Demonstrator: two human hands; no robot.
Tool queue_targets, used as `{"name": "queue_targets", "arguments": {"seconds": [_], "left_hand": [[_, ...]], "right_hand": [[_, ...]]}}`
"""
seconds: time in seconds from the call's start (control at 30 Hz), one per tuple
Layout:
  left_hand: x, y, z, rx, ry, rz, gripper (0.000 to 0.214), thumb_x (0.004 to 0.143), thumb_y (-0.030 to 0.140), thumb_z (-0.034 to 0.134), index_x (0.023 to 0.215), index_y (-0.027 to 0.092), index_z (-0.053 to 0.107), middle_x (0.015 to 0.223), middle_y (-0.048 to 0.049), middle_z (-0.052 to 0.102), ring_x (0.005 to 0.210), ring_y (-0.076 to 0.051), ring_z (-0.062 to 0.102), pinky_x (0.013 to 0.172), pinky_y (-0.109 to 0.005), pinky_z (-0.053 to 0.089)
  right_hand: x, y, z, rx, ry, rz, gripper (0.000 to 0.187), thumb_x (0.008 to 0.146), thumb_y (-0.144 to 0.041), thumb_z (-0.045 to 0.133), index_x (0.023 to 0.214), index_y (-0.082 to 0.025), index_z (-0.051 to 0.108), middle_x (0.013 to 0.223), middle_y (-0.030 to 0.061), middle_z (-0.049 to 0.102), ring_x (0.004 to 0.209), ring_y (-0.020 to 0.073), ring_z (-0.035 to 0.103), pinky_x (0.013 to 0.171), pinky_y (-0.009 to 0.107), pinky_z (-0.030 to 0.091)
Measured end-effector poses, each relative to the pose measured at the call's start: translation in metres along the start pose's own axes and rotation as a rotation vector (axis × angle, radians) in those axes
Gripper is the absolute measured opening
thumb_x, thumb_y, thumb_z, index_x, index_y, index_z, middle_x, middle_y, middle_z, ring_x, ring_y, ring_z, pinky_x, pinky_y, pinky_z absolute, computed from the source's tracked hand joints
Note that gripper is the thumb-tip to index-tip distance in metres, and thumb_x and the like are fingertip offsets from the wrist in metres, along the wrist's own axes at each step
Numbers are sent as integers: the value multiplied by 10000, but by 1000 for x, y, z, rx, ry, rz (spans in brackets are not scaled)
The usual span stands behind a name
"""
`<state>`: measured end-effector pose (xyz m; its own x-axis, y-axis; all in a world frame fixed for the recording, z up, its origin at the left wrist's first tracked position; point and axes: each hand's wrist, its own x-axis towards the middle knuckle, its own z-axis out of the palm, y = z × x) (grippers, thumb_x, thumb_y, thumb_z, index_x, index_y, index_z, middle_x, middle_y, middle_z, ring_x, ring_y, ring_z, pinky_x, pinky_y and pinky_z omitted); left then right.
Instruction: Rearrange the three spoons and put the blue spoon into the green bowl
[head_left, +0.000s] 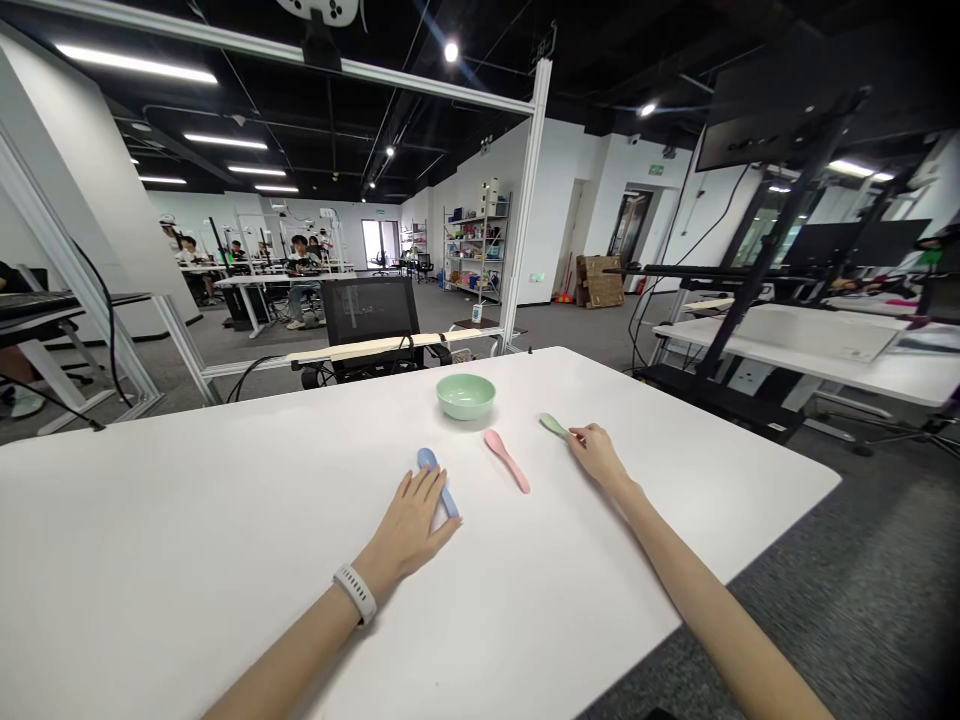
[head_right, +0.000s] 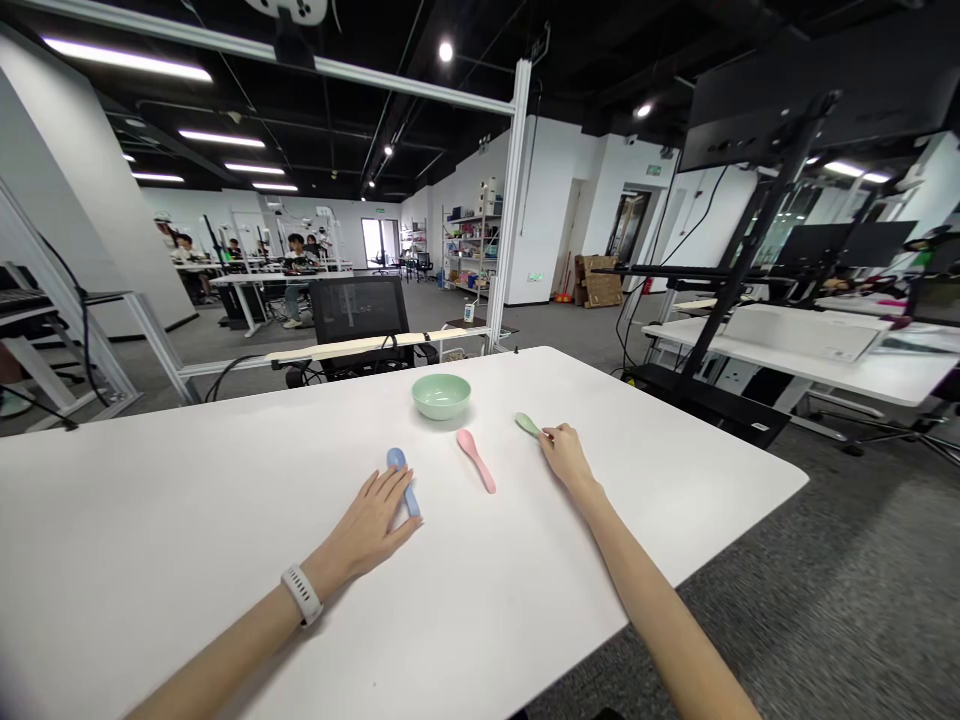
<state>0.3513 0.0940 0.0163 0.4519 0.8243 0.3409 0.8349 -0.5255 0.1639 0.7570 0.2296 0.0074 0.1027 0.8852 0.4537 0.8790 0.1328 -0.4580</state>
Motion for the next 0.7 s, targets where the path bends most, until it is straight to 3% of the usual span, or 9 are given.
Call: {"name": "queue_targets", "arguments": {"seconds": [0.33, 0.7], "left_hand": [[0, 1, 0, -2, 13, -3, 737, 1000, 602, 397, 1607, 189, 332, 1666, -154, 448, 1564, -301, 393, 1304, -584, 303], [0, 3, -4, -17, -7, -17, 737, 998, 604, 400, 1607, 193, 335, 1674, -157, 436, 1573, -300, 374, 1314, -578, 283]], "right_hand": [[0, 1, -1, -35, -36, 4, 430, 975, -332, 474, 1107, -88, 802, 1066, 190, 713, 992, 287, 651, 968, 390, 505], [-2, -4, -5, 14, -1, -19, 495, 982, -493, 470, 956, -145, 821, 967, 181, 733, 966, 312, 657, 930, 416, 521]]}}
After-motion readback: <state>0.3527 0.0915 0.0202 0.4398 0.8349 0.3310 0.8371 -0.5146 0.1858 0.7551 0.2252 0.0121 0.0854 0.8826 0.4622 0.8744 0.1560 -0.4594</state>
